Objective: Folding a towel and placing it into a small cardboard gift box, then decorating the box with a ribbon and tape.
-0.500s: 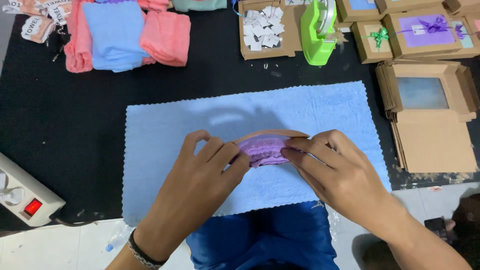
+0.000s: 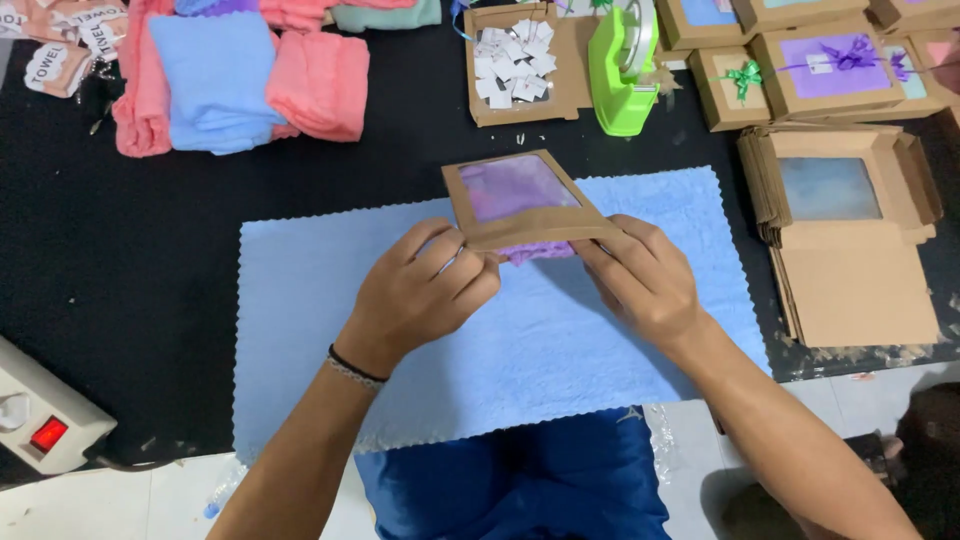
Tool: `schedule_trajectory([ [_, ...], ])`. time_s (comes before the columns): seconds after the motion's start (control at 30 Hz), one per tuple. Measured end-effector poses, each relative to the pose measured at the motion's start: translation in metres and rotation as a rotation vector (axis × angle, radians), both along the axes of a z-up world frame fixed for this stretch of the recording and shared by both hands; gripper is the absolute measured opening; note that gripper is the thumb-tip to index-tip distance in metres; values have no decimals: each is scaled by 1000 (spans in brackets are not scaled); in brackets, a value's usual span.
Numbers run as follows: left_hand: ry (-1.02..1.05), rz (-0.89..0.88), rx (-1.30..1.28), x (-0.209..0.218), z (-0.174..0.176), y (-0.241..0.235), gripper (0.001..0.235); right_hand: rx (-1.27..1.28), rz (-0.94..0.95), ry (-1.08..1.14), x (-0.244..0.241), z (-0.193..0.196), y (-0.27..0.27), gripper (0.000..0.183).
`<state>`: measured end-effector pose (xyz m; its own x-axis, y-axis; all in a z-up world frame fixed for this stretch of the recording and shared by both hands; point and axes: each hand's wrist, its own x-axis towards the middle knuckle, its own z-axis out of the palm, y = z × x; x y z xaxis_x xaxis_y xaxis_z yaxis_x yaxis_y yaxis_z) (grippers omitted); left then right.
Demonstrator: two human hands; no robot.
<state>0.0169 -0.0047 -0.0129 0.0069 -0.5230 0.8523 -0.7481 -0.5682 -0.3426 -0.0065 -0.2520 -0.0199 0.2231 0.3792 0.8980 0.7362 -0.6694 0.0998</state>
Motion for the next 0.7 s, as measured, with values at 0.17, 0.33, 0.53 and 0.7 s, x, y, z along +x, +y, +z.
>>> schedule_trajectory([
  [0.17,27,24,76,20,-16,-3,23,-21,56,35,20,4,-8,7],
  [0.33,87,0,119,9,-30,2,21,-53,94,56,16,-9,-13,15],
  [0.53,58,42,180,4,-23,-2,22,-132,11,12,8,-30,-23,18],
  [0.7,80,37,190,-4,-23,-3,17,-151,-17,35,-6,-12,-21,17],
])
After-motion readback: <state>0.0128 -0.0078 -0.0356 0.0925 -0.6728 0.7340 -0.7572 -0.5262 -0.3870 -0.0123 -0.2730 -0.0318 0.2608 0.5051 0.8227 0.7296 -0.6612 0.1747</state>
